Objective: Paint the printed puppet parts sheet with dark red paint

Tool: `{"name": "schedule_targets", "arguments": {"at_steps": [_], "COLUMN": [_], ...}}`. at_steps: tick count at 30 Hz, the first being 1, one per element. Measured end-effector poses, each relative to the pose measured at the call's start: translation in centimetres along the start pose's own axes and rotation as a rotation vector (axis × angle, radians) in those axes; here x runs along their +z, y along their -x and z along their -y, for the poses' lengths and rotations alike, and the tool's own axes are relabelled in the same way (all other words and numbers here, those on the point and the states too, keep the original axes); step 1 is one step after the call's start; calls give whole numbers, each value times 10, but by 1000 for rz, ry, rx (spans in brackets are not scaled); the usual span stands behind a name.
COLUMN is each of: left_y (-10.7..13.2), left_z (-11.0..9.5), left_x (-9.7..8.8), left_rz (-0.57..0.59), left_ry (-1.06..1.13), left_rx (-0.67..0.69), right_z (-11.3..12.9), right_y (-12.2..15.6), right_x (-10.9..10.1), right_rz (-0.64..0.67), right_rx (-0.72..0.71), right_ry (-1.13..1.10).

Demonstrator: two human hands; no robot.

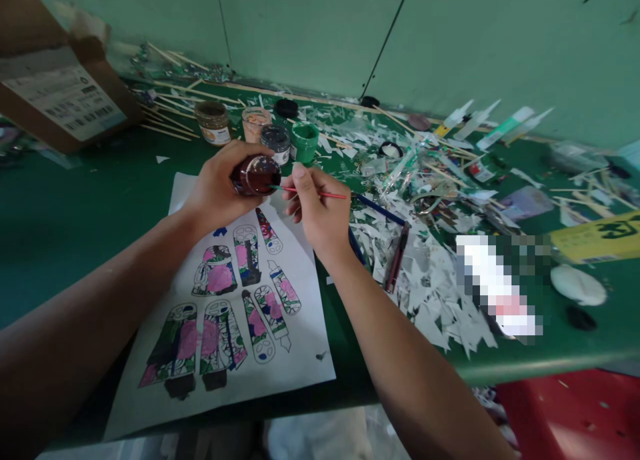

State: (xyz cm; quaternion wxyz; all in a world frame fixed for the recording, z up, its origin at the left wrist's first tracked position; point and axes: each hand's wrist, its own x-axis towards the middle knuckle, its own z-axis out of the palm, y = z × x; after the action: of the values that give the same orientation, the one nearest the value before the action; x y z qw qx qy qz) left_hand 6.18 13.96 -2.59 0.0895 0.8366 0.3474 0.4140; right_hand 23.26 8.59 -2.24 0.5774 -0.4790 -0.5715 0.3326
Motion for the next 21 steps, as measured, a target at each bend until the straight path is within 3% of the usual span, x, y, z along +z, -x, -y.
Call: {"name": "schedule_targets", "arguments": {"at_steps": [9, 15, 21], "left_y": [-1, 0, 0], "left_z": [-1, -2, -2], "left_x": [-1, -1, -1], "left_rz": [-1, -13, -9], "left_ry": [12, 4, 2], "left_rx": [1, -17, -16], "right_z": [-1, 5, 3], "right_y": [-3, -1, -1], "right_x": [-2, 1, 0], "right_rz": [-29, 36, 22], "right_rx": [61, 103, 69], "right_ry": [-70, -88, -143]}}
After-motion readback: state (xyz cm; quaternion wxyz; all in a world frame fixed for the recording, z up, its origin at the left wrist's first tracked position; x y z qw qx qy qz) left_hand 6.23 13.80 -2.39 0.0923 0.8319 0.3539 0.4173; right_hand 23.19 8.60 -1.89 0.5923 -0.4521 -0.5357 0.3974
